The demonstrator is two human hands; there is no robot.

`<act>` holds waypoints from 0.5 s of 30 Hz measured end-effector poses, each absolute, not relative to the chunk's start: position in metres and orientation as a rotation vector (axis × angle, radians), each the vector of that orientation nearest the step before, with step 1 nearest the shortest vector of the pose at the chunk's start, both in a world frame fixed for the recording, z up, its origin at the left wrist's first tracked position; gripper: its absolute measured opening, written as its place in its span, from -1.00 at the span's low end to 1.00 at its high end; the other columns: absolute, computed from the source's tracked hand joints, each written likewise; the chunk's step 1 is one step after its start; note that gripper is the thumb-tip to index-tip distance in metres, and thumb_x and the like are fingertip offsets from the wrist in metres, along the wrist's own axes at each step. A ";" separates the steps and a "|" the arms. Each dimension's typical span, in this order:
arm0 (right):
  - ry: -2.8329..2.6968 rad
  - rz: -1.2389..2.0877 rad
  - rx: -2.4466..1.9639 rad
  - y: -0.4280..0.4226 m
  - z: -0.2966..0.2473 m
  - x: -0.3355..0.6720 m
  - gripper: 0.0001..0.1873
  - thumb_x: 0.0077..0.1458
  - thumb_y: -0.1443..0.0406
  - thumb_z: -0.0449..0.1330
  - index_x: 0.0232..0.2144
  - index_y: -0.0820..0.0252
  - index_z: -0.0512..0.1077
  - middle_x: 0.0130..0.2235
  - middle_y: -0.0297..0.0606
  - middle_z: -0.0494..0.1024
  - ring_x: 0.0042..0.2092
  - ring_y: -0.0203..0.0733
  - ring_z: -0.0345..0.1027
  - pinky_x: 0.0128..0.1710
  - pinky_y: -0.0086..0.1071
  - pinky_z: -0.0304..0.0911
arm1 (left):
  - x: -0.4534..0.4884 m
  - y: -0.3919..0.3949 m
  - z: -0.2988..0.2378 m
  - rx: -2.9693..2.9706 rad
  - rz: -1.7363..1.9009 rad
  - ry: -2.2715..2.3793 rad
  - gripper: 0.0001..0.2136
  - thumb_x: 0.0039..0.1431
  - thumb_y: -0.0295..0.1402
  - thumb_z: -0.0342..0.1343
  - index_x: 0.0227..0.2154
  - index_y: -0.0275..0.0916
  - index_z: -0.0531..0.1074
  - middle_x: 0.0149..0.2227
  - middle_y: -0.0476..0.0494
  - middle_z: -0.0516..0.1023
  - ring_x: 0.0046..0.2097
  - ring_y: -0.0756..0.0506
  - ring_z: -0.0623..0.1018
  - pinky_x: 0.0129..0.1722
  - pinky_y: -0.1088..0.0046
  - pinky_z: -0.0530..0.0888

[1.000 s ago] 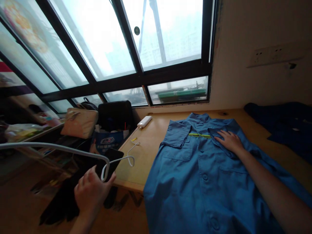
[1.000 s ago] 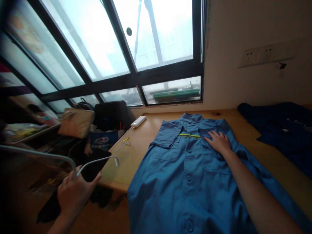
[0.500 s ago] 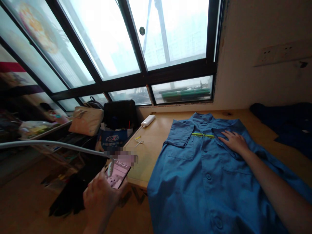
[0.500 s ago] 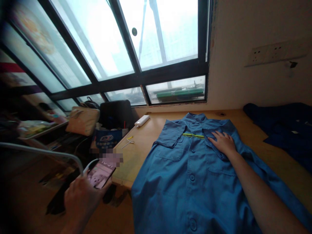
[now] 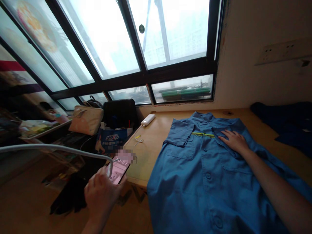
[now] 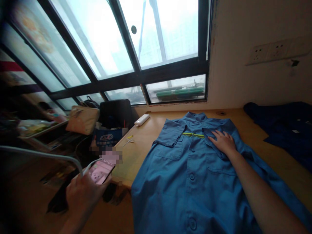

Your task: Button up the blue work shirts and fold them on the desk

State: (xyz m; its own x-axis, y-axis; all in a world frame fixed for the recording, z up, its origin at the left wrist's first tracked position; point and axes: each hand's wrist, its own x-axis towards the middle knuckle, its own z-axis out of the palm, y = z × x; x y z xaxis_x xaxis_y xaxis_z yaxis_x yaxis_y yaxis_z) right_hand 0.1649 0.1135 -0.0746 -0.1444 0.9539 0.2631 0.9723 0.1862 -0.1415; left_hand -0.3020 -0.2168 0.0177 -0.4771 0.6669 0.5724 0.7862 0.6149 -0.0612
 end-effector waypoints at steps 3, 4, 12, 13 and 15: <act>-2.170 -0.084 -1.832 0.113 -0.074 0.165 -0.35 -0.01 -0.14 -0.20 0.04 -0.04 0.20 0.11 -0.34 0.20 0.07 0.06 0.02 0.01 -0.06 -0.02 | -0.305 -0.216 0.015 -1.129 -0.195 -2.255 -0.39 -0.05 -0.03 -0.06 0.00 -0.36 0.10 -0.05 -0.39 0.26 0.01 -0.34 0.21 -0.07 0.17 0.12; -2.169 -0.080 -1.833 0.113 -0.074 0.165 -0.35 -0.02 -0.14 -0.20 0.04 -0.04 0.21 0.11 -0.34 0.20 0.07 0.07 0.02 0.00 -0.06 -0.02 | -0.306 -0.215 0.015 -1.126 -0.178 -2.261 -0.39 -0.05 -0.04 -0.06 0.01 -0.35 0.10 -0.05 -0.38 0.26 0.01 -0.33 0.22 -0.07 0.18 0.12; -2.163 -0.077 -1.826 0.111 -0.073 0.164 -0.35 -0.01 -0.15 -0.20 0.04 -0.05 0.20 0.10 -0.34 0.21 0.07 0.07 0.03 0.00 -0.05 -0.01 | -0.310 -0.210 0.015 -1.078 -0.107 -2.283 -0.41 -0.03 0.00 -0.11 -0.03 -0.36 0.17 -0.03 -0.39 0.26 -0.03 -0.34 0.26 -0.11 0.20 0.16; -2.162 -0.079 -1.828 0.111 -0.072 0.164 -0.35 -0.01 -0.15 -0.20 0.04 -0.05 0.20 0.10 -0.34 0.21 0.06 0.07 0.03 0.00 -0.05 -0.01 | -0.312 -0.208 0.014 -1.071 -0.104 -2.280 -0.39 -0.02 0.01 -0.13 -0.03 -0.39 0.15 -0.04 -0.41 0.27 -0.04 -0.34 0.27 -0.12 0.20 0.17; -2.163 -0.083 -1.831 0.110 -0.072 0.164 -0.36 -0.01 -0.14 -0.20 0.03 -0.04 0.21 0.11 -0.34 0.21 0.06 0.06 0.03 0.00 -0.05 -0.02 | -0.319 -0.204 0.012 -1.036 -0.110 -2.289 -0.34 -0.03 0.03 -0.15 0.00 -0.46 0.12 -0.06 -0.45 0.28 -0.06 -0.34 0.29 -0.15 0.21 0.19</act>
State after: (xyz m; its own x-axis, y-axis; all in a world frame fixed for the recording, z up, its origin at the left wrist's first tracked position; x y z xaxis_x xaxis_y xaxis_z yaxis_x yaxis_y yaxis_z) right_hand 0.1637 0.1105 -0.0718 -0.1385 0.9536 0.2673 0.9713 0.1836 -0.1515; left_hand -0.3188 -0.2044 0.0124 -0.5026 0.6531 0.5665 0.7044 0.6892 -0.1697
